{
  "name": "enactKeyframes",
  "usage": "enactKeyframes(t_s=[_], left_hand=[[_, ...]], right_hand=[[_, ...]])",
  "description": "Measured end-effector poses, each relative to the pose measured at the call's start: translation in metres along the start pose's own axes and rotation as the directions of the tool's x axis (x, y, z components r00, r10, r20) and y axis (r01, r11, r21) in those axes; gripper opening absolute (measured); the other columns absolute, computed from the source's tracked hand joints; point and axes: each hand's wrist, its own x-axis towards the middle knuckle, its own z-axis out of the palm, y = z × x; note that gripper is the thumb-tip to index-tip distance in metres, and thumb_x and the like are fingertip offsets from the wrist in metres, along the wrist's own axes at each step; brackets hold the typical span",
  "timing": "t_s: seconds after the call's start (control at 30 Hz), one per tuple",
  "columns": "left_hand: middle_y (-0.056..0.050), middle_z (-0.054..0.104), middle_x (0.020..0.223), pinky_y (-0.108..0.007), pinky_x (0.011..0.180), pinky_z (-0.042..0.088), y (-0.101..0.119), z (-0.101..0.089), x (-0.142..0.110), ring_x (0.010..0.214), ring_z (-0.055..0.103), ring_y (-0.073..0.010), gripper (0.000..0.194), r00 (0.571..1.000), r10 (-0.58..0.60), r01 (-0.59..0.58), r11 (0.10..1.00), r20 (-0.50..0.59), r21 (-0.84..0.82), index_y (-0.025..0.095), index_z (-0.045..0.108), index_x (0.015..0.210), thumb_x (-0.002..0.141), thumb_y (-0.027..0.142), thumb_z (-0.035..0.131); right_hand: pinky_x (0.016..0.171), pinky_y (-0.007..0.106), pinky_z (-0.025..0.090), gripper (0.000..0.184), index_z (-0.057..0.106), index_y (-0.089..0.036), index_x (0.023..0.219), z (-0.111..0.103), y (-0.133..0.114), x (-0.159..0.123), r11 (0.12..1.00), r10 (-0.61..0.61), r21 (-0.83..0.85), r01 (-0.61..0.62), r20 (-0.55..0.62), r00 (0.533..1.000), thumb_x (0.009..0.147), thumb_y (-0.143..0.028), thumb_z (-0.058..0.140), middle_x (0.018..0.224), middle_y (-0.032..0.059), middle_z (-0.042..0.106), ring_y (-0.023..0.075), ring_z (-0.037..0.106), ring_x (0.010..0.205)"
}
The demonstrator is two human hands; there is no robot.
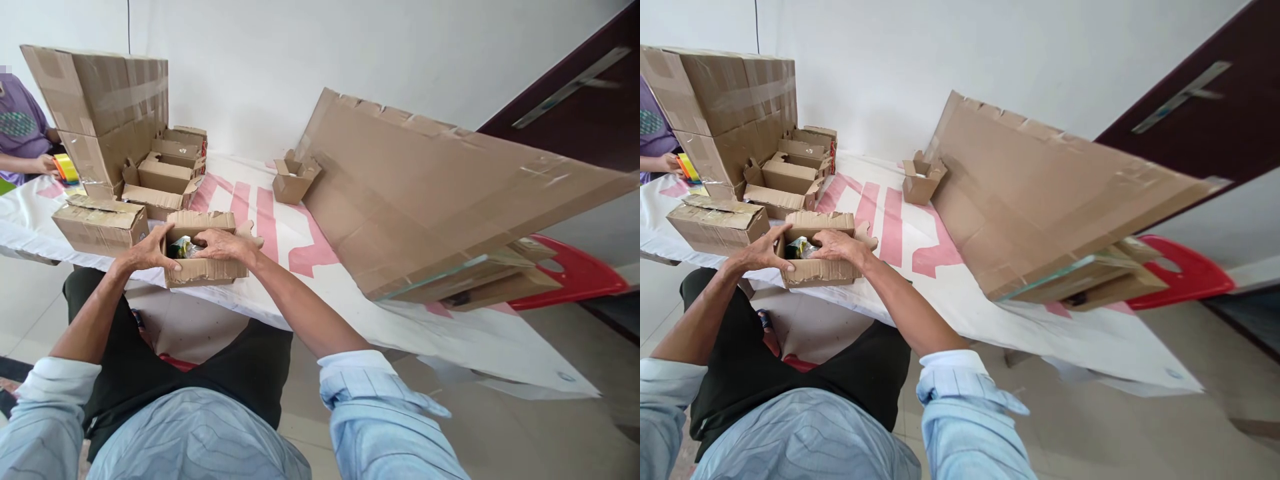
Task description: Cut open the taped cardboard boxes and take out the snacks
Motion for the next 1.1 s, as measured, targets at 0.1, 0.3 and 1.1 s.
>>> enactKeyframes(t_s=[0.1, 0.3, 1.1], left_hand=[[-0.025, 0.050, 0.185, -0.056, 0.145, 0.038, 0.001, 0.002, 0.000, 0.175, 0.044, -0.0524, 0.152, 1.000, -0.010, 0.010, 1.000, 0.001, 0.009, 0.015, 0.044, 0.186, 0.063, 0.082, 0.102], [-0.024, 0.049, 0.186, -0.058, 0.146, 0.038, -0.003, 0.005, 0.000, 0.175, 0.043, -0.0529, 0.152, 1.000, -0.008, 0.009, 1.000, -0.003, 0.008, 0.017, 0.043, 0.187, 0.063, 0.080, 0.104], [-0.020, 0.065, 0.167, -0.061, 0.140, 0.045, -0.006, -0.022, 0.018, 0.164, 0.055, -0.0522, 0.135, 0.998, -0.049, 0.051, 0.997, -0.034, 0.057, 0.021, 0.060, 0.174, 0.058, 0.074, 0.105]], right_hand=[[0.075, 0.033, 0.036, 0.015, 0.078, -0.019, 0.090, 0.007, -0.001, 0.006, 0.994, -0.052, 0.099, 0.054, -0.014, 0.999, 0.101, -0.029, 0.081, 0.088, 0.0007, 0.077, 0.0166, 0.058, 0.079], [0.075, 0.033, 0.038, 0.023, 0.084, -0.018, 0.080, 0.020, 0.006, 0.005, 0.972, -0.056, 0.219, 0.088, -0.146, 0.988, 0.100, -0.024, 0.074, 0.080, 0.0015, 0.079, 0.0168, 0.061, 0.077], [0.075, 0.032, 0.055, 0.033, 0.073, -0.024, 0.093, -0.043, 0.015, -0.016, 0.756, 0.320, 0.545, 0.363, -0.792, 0.520, 0.102, -0.056, 0.069, 0.085, 0.0012, 0.068, 0.0196, 0.060, 0.083]])
